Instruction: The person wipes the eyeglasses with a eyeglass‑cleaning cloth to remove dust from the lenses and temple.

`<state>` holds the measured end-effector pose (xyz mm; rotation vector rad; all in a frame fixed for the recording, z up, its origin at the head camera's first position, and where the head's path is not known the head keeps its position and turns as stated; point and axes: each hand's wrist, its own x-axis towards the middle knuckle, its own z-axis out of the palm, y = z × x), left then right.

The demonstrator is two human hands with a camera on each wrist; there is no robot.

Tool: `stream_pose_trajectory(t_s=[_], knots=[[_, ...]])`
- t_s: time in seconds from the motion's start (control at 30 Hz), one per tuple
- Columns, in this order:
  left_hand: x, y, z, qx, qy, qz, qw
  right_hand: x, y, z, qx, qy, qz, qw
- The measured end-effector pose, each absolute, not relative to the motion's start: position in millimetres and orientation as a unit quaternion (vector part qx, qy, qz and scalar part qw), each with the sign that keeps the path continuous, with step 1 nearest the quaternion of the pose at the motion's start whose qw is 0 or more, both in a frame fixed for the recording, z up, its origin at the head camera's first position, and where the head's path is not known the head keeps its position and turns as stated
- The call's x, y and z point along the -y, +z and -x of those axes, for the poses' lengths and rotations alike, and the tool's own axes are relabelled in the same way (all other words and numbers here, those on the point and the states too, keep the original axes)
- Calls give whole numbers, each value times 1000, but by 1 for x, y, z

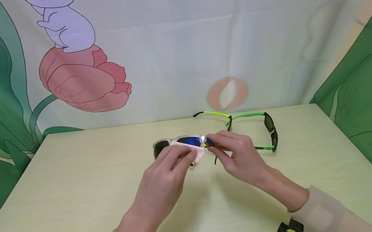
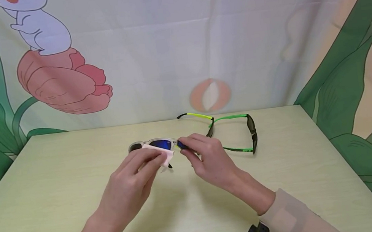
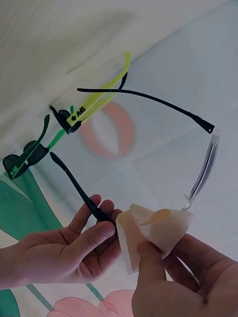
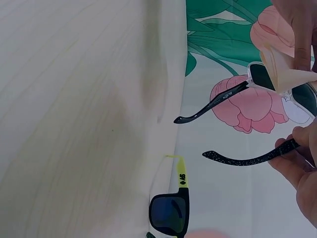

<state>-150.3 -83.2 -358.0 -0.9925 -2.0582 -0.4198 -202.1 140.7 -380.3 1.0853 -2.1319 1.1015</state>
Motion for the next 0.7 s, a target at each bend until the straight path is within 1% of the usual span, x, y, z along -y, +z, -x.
stream_pose_trajectory(t_s=[0.33,0.57,0.7], knots=[[82,-360,152,817,-176,386,390,-138,-381,203,782,369,-417,281],[82,-360,152,828,-179,380,372,-138,-379,202,782,362,-423,279],[82,-360,152,820,-182,381,386,-139,-378,202,783,364,-418,282]])
